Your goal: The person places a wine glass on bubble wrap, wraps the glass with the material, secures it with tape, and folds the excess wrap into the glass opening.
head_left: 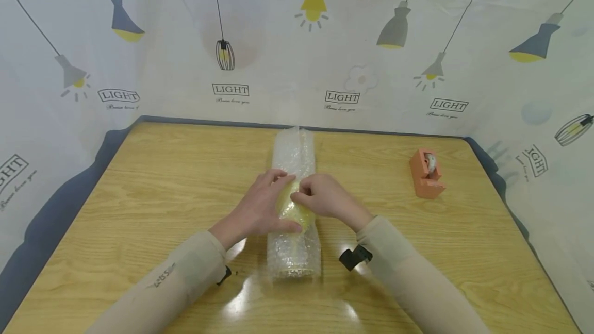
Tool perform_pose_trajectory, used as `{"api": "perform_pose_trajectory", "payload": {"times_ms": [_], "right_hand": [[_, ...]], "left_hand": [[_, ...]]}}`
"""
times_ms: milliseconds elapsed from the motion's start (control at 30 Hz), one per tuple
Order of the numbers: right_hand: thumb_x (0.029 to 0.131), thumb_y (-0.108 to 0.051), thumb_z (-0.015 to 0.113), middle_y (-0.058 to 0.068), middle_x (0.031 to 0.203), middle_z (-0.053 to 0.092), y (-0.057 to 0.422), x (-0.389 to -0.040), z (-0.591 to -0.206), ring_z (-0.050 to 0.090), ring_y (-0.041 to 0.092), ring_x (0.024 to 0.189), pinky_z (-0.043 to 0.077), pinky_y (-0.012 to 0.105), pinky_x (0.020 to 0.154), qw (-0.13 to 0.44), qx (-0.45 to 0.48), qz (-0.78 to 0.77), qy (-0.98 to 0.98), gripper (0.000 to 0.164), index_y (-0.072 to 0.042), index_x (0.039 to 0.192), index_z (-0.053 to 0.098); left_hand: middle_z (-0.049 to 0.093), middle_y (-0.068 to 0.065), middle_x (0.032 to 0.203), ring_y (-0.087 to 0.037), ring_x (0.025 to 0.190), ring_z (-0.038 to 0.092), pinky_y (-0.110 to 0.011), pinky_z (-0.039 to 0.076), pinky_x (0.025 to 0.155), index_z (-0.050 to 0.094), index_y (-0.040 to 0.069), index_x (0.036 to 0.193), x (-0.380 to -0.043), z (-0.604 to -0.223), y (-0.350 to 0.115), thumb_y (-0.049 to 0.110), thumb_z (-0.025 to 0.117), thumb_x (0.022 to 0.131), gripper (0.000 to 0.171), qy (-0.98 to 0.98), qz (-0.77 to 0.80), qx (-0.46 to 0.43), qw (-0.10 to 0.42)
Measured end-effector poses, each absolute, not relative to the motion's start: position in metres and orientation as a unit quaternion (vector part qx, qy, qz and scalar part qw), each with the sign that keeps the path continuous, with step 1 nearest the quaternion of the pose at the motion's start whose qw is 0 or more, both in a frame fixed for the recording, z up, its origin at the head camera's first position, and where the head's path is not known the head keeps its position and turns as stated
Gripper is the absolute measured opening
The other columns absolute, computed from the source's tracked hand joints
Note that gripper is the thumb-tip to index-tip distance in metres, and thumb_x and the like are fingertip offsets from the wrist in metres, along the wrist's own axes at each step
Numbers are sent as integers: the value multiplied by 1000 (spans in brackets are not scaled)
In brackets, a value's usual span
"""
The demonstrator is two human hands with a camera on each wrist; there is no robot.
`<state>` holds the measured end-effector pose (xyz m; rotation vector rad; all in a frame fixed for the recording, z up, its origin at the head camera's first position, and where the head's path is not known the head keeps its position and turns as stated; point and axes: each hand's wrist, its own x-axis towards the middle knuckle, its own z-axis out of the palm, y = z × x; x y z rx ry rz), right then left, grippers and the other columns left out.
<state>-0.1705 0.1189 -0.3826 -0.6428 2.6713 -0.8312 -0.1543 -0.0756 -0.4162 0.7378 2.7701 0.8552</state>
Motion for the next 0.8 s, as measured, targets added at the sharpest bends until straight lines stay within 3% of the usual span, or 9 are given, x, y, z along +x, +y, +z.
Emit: {"api": "perform_pose_trajectory", "payload": {"times_ms": [800], "right_hand": [[96,-38,71,-8,53,42,110,-167,-383,36,7,49,30,21,48,153,-127,-259,945,50,-17,58,48]], "left_hand": [[35,-12,161,-32,144,38,-53,39,117,36,10,160,-153,-418,-78,54,92,70,115,924,285,245,70]]}}
